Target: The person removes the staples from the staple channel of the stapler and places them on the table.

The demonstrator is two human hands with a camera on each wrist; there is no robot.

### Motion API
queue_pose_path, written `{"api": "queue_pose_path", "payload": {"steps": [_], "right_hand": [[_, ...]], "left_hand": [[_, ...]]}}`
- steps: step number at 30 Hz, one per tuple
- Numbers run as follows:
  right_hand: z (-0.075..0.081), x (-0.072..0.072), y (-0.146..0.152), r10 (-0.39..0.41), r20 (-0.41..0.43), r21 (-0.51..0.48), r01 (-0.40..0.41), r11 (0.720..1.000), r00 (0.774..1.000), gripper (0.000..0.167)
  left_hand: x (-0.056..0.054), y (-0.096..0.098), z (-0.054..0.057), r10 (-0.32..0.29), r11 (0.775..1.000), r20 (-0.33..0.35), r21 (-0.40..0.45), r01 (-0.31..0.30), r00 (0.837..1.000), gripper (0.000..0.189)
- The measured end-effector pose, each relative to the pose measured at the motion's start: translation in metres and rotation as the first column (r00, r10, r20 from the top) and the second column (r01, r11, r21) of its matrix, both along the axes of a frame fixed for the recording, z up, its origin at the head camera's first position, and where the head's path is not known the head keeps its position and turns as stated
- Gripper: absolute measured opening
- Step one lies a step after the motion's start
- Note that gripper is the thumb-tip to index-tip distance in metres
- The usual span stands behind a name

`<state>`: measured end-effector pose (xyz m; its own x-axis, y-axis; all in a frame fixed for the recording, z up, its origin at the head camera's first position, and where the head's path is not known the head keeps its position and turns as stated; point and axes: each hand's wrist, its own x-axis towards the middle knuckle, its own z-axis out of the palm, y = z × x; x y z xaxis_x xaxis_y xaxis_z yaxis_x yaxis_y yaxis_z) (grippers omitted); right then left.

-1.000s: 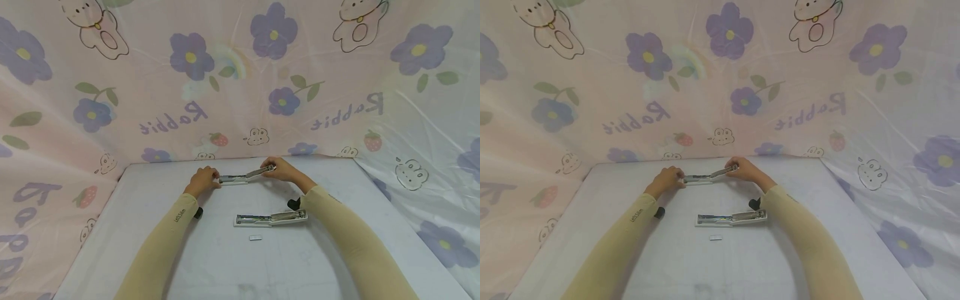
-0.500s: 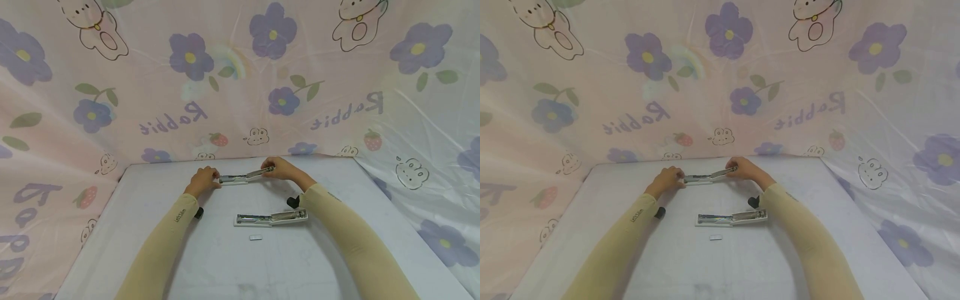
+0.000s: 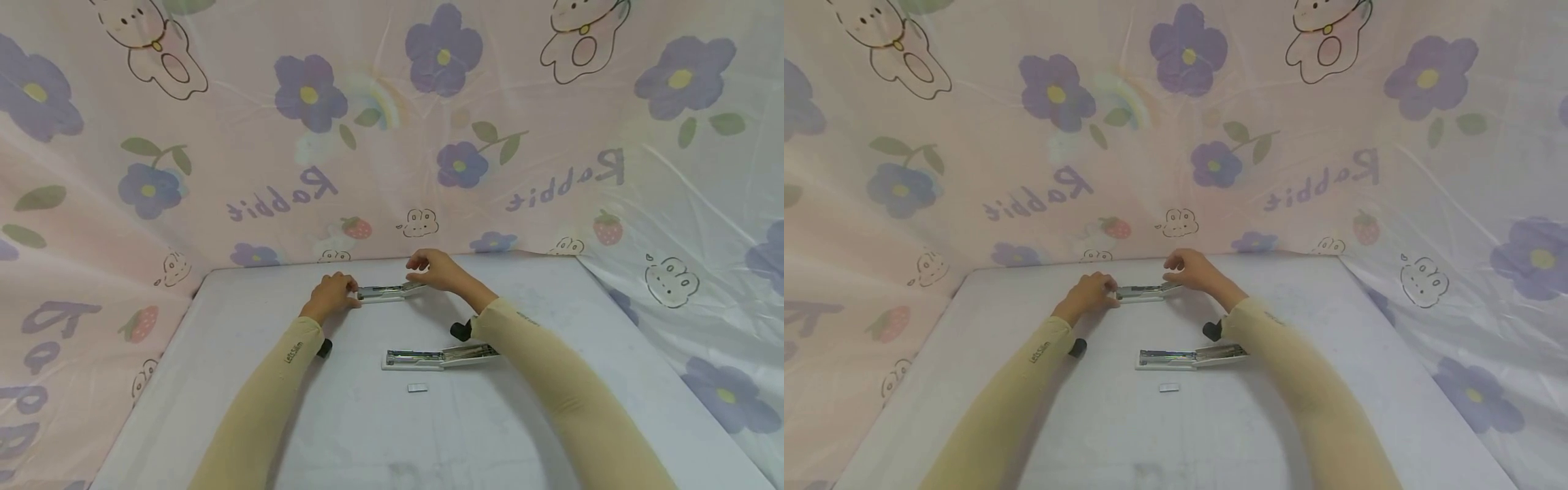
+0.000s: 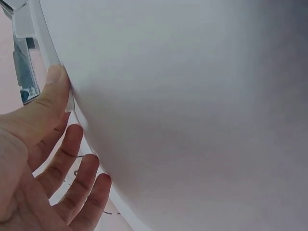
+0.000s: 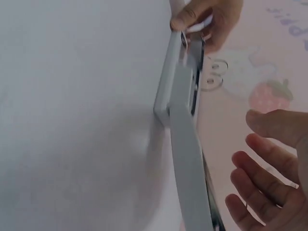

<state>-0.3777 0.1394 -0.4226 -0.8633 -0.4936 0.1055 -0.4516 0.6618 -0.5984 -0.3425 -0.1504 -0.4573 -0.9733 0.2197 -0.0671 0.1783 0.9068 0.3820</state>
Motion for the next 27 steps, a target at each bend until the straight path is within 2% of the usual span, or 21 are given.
{"api": "queue_pose_path", "payload": {"steps": [14,23,27], "right_hand": [[-0.020,0.001,-0.050,0.056,-0.010,-0.012,-0.057,0.998,0.998,0.022],[-0.033,-0.002,-0.065,0.114,-0.037,0.008,-0.114,0.993,0.993,0.012],[-0.037,-0.003,-0.069,0.106,-0.025,0.011,-0.106,0.994,0.994,0.012]], "left_hand": [[0.002,0.001,0.006,0.004,1.000,0.003,-0.001,-0.004,1.000,0.036],[-0.001,0.000,0.005,-0.004,1.000,0.008,-0.011,0.004,1.000,0.036],[-0.001,0.000,0.004,-0.005,1.000,0.008,-0.011,0.005,1.000,0.036]]}}
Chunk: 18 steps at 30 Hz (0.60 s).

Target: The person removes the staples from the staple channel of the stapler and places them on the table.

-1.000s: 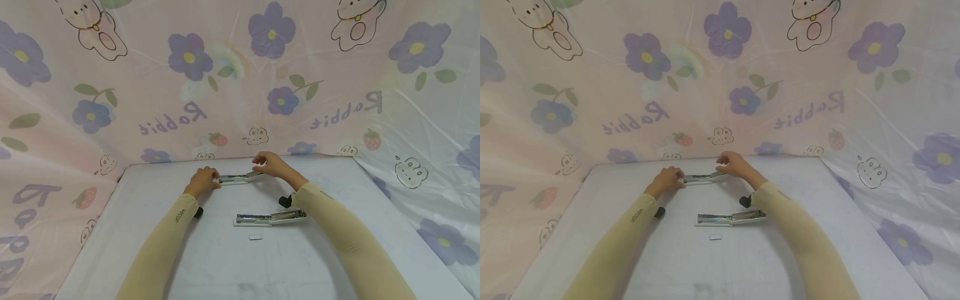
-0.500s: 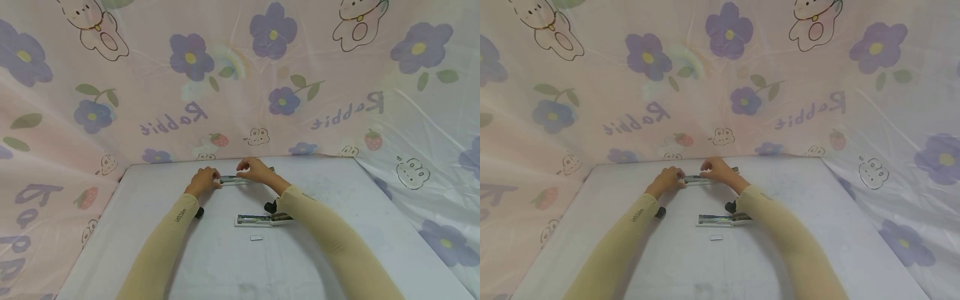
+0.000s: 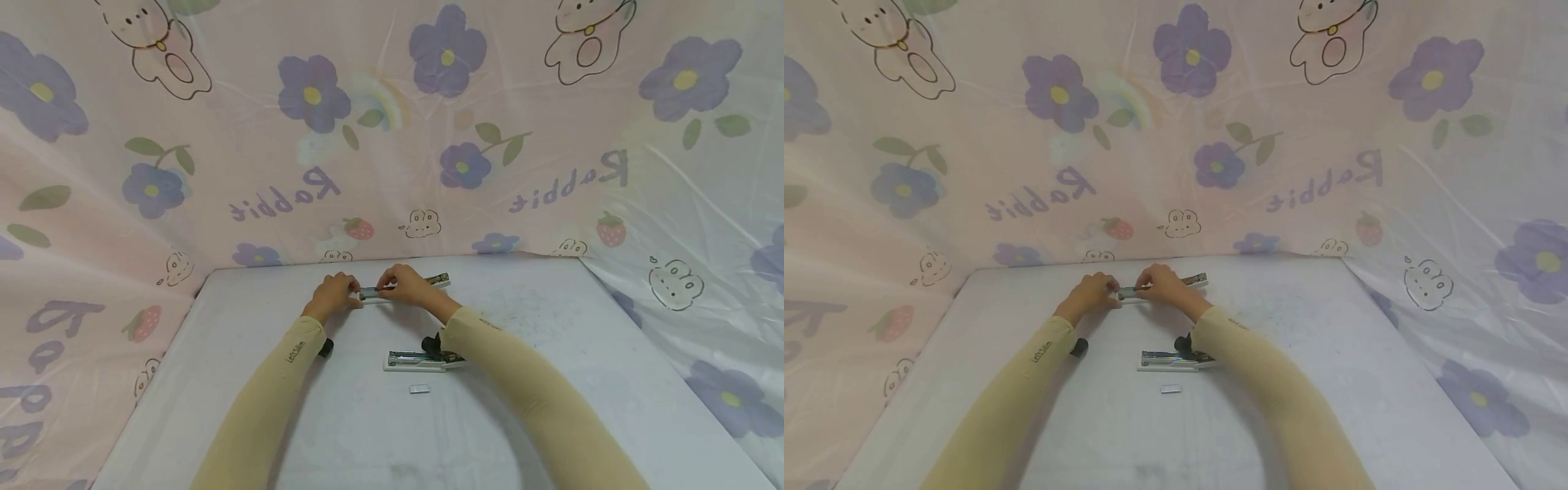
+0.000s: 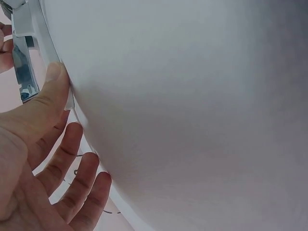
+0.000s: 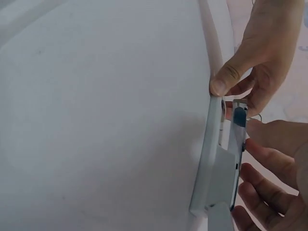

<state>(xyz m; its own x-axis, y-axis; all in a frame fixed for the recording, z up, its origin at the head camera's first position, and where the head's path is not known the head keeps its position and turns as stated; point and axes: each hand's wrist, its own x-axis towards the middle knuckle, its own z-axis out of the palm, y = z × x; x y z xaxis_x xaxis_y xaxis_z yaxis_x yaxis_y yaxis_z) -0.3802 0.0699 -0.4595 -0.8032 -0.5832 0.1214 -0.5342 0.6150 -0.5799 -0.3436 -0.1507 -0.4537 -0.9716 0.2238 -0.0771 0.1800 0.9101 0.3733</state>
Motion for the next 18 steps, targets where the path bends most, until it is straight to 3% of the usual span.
{"api": "queue_pose_path", "payload": {"steps": [18], "right_hand": [[0.0021,0.0050,-0.0065,-0.056,0.052,0.044,0.054,0.998,0.997,0.019]], "left_hand": [[-0.0005,0.0008,0.0001,0.005,1.000,0.001,-0.009,-0.005,1.000,0.037]]}}
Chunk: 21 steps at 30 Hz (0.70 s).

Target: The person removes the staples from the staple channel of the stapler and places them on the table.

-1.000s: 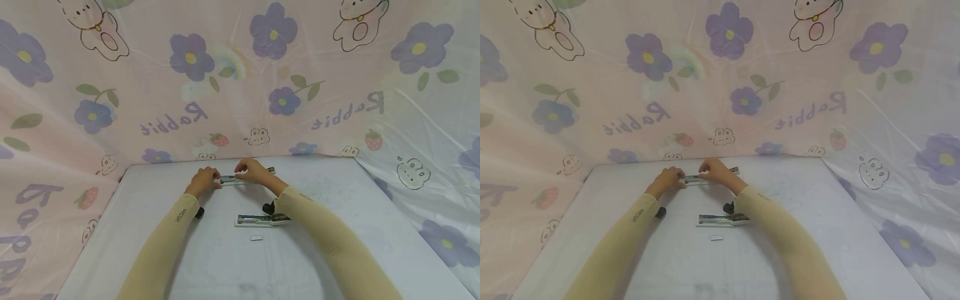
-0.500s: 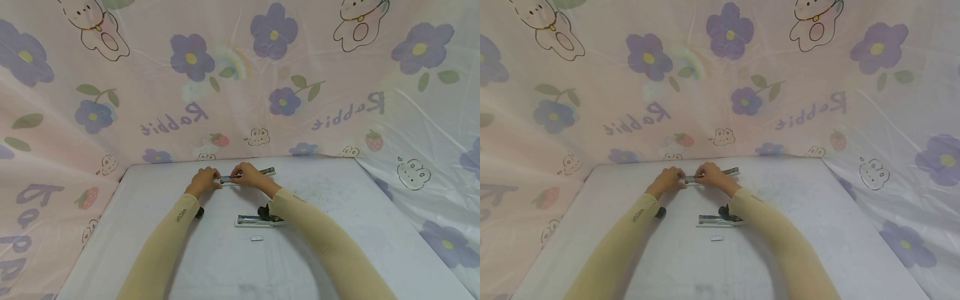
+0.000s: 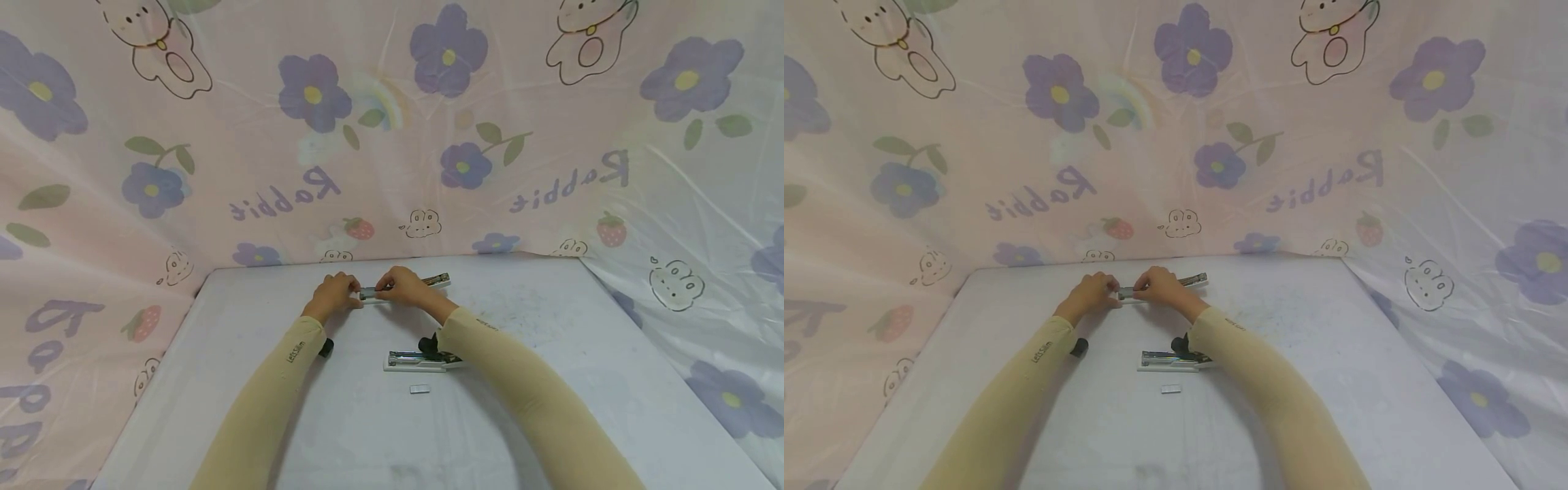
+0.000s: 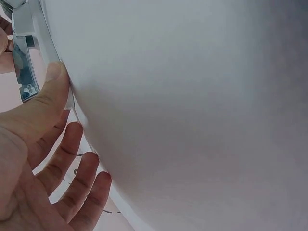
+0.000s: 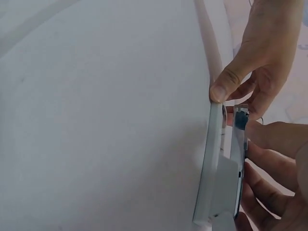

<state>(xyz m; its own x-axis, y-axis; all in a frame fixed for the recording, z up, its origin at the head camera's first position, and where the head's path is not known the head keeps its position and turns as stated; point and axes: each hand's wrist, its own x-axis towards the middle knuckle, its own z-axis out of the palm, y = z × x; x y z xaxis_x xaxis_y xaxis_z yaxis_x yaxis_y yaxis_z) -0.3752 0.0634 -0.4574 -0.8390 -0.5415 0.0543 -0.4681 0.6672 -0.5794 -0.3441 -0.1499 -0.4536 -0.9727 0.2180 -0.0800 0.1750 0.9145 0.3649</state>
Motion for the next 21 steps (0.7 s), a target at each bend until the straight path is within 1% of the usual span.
{"api": "queue_pose_path", "payload": {"steps": [7,13,18,21], "right_hand": [[0.0012,-0.0006,0.0027,0.017,0.055,-0.066,-0.013,0.998,0.998,0.018],[-0.0011,-0.0013,0.0030,-0.003,0.069,-0.097,0.010,0.995,0.998,0.015],[-0.0001,0.0001,0.0008,-0.024,0.090,-0.142,0.036,0.989,0.996,0.013],[0.0006,0.0001,-0.0006,-0.039,0.102,-0.148,0.054,0.988,0.994,0.012]], "left_hand": [[0.0006,0.0001,-0.0007,-0.002,1.000,0.000,-0.004,0.002,1.000,0.035],[0.0012,-0.0002,0.0003,-0.004,1.000,0.001,-0.004,0.004,1.000,0.036],[0.0023,0.0005,0.0014,-0.001,1.000,0.000,0.007,0.001,1.000,0.036],[0.0029,0.0009,0.0016,-0.001,1.000,-0.001,0.009,0.001,1.000,0.036]]}}
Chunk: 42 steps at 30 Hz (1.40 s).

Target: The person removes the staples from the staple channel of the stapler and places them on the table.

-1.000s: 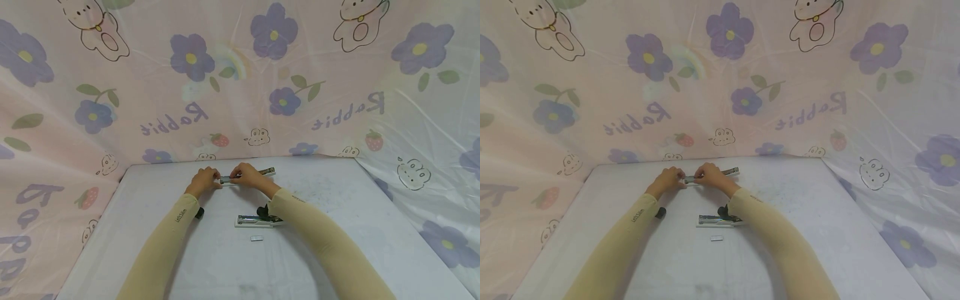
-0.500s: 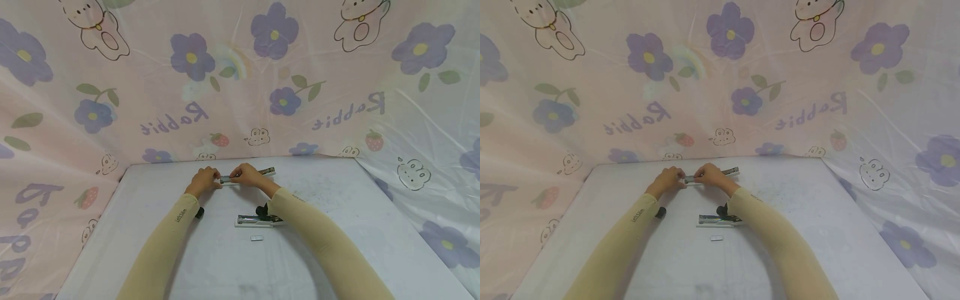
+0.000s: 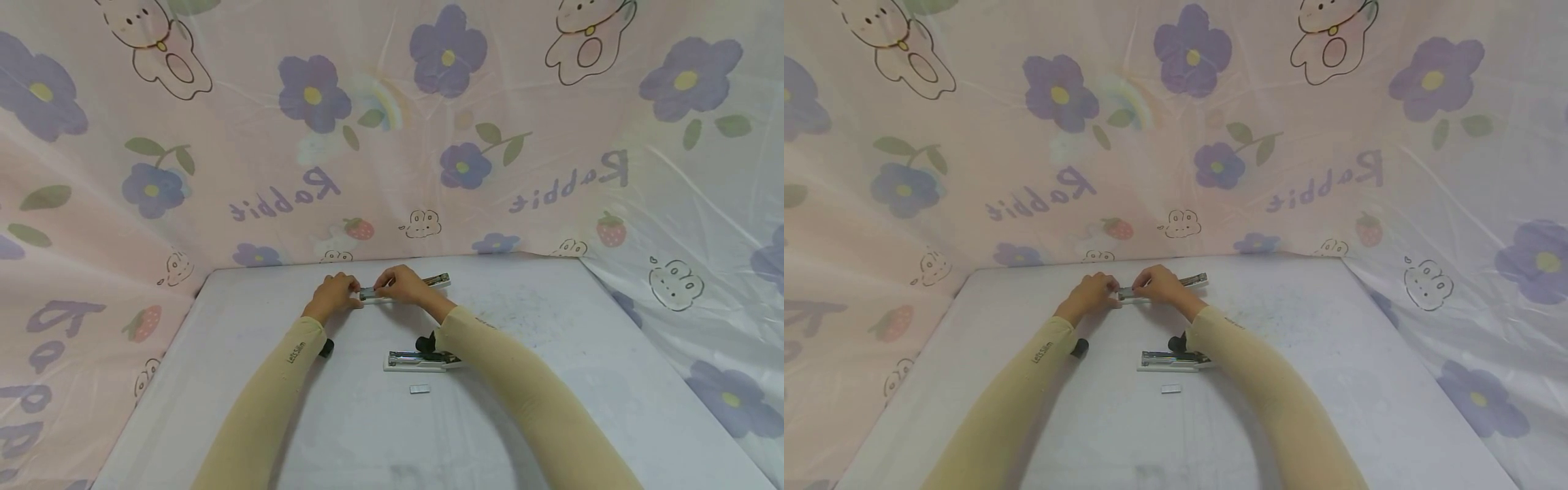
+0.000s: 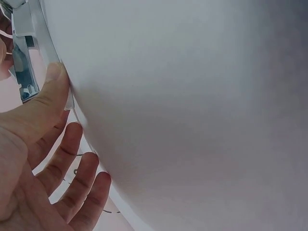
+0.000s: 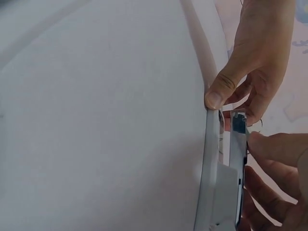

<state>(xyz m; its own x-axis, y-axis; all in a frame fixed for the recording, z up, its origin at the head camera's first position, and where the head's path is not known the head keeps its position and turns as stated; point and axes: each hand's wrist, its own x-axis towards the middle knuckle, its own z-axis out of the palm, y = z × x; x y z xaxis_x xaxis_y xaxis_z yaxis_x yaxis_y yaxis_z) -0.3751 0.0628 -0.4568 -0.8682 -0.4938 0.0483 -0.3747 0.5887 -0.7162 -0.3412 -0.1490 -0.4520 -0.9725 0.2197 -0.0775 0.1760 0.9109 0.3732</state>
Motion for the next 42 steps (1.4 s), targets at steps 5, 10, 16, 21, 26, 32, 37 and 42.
{"api": "queue_pose_path", "payload": {"steps": [5,10,16,21,26,32,37,42], "right_hand": [[0.000,-0.001,-0.003,-0.011,-0.005,0.010,0.011,1.000,1.000,0.012],[-0.003,-0.003,-0.006,-0.009,-0.034,-0.003,0.009,1.000,0.999,0.012],[-0.005,-0.005,-0.010,-0.022,-0.055,0.005,0.022,1.000,0.998,0.012],[-0.003,-0.004,-0.013,-0.036,-0.065,0.020,0.038,0.999,0.997,0.012],[-0.001,-0.003,-0.014,-0.037,-0.091,0.025,0.039,0.999,0.995,0.018],[0.000,-0.004,-0.015,-0.010,-0.119,0.044,0.015,0.999,0.993,0.018],[0.003,-0.003,-0.015,-0.003,-0.122,0.075,0.012,0.997,0.993,0.014],[0.009,-0.001,-0.012,-0.002,-0.143,0.072,0.012,0.997,0.990,0.014]], "left_hand": [[0.001,0.000,0.001,0.002,1.000,0.002,-0.002,-0.002,1.000,0.036],[0.001,0.000,0.001,0.003,1.000,0.004,-0.003,-0.003,1.000,0.036],[0.000,-0.001,0.000,-0.001,1.000,0.003,-0.001,0.001,1.000,0.037],[-0.001,-0.001,-0.001,-0.010,1.000,-0.002,0.009,0.010,1.000,0.039],[-0.001,-0.002,-0.001,-0.007,1.000,0.003,0.012,0.007,1.000,0.038],[-0.002,-0.002,-0.001,-0.008,1.000,-0.002,0.004,0.008,1.000,0.039],[-0.002,-0.001,0.000,-0.003,1.000,0.000,0.005,0.003,1.000,0.039],[-0.001,-0.002,-0.001,-0.003,1.000,-0.002,-0.005,0.003,1.000,0.040]]}}
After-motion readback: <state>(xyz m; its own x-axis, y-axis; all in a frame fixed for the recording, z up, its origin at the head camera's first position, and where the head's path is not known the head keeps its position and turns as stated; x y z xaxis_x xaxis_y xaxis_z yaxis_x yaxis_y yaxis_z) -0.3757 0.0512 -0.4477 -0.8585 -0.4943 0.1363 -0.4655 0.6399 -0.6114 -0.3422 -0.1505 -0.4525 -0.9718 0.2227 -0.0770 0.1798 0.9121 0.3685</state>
